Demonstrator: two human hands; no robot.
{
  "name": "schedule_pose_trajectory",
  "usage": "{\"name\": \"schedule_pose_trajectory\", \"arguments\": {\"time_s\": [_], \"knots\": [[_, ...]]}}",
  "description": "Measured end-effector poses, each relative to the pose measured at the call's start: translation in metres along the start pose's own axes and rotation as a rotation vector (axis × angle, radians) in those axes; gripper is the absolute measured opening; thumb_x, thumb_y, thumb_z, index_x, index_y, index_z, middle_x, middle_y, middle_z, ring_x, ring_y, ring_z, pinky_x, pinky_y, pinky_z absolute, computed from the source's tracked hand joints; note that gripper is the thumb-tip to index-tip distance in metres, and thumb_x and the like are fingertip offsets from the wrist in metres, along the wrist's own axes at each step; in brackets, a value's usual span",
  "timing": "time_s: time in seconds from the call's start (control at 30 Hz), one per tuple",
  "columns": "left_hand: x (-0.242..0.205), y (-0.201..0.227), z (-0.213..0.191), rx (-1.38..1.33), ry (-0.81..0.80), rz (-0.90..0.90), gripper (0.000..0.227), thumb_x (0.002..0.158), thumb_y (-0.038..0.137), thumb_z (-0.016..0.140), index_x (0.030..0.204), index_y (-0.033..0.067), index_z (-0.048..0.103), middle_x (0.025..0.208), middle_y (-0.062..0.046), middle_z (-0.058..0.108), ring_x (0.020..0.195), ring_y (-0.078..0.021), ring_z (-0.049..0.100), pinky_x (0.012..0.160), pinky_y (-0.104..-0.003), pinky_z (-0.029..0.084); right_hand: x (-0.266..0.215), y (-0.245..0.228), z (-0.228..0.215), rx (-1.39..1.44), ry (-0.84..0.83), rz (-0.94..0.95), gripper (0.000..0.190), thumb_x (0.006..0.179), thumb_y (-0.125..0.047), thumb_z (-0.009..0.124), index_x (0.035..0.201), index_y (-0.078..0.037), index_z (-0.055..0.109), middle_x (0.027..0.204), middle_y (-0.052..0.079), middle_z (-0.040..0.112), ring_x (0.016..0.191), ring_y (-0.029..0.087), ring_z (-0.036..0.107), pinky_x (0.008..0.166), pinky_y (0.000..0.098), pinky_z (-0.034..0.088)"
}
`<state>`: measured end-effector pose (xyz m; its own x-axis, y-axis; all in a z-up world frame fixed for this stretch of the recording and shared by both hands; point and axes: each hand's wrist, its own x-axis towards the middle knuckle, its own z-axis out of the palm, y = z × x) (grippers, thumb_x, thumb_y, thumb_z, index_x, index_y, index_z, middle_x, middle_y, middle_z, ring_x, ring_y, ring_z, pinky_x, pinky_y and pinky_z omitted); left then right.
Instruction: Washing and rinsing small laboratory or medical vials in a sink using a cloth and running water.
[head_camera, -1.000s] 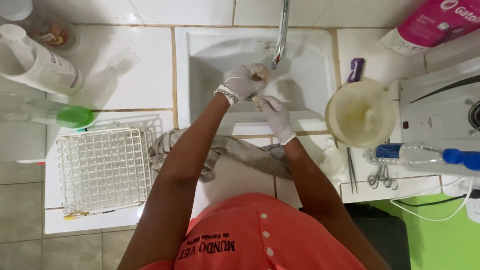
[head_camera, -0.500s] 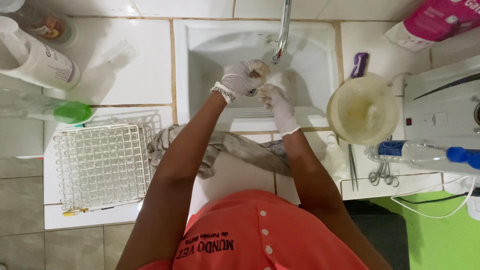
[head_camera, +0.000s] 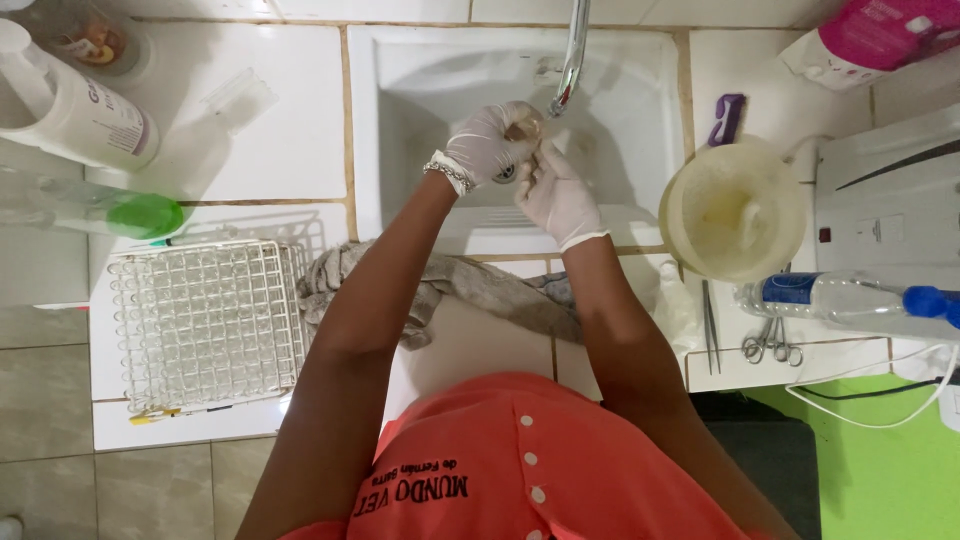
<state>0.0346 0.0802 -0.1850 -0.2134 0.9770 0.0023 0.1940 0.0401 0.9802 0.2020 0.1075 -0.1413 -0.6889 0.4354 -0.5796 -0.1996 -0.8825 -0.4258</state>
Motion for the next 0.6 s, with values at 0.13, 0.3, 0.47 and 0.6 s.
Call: {"name": "schedule_pose_trajectory", "arguments": {"time_s": [0.13,0.3,0.47,0.6], "knots": [[-0.024,0.033,-0.013,-0.024,0.063,-0.041,0.024,0.085,0.018,0.077,0.109,0.0227,0.076,0.1,-0.003,0.077,0.094,-0.0178,0.075,0.086,-0.034,0.061,-0.001,-0.011,0.009,-0.071,0.072,-0.151,0.022,0.098,-0.026,0.075,0.106,-0.018,0.055,0.101,-0.01,0.051,0.089,0.007,0.062,0.07,0.0222,0.045],[-0.034,0.007,-0.01,-0.128,0.14,-0.097,0.024,0.091,0.011,0.074,0.114,0.0147,0.076,0.106,-0.012,0.078,0.099,-0.0236,0.074,0.088,-0.038,0.061,0.011,-0.018,0.015,-0.782,0.288,-0.676,0.019,0.088,-0.019,0.086,0.103,-0.014,0.075,0.097,-0.001,0.065,0.084,0.01,0.069,0.065,0.0185,0.052],[-0.032,-0.021,0.018,-0.076,0.154,-0.172,0.022,0.092,0.012,0.072,0.114,0.0161,0.076,0.1,-0.007,0.079,0.09,-0.0169,0.077,0.084,-0.031,0.062,0.004,-0.027,0.028,-1.074,0.189,-0.907,0.022,0.085,-0.015,0.086,0.105,-0.022,0.08,0.097,-0.002,0.077,0.091,0.011,0.076,0.079,0.0242,0.064],[-0.036,-0.009,0.004,0.391,0.055,-0.266,0.018,0.091,0.028,0.075,0.108,0.0324,0.076,0.105,0.0,0.079,0.105,-0.0235,0.074,0.092,-0.036,0.061,-0.011,-0.027,0.035,-1.068,0.259,-1.023,0.018,0.085,-0.011,0.084,0.101,-0.015,0.079,0.093,0.004,0.079,0.089,0.015,0.076,0.082,0.0325,0.063]]}}
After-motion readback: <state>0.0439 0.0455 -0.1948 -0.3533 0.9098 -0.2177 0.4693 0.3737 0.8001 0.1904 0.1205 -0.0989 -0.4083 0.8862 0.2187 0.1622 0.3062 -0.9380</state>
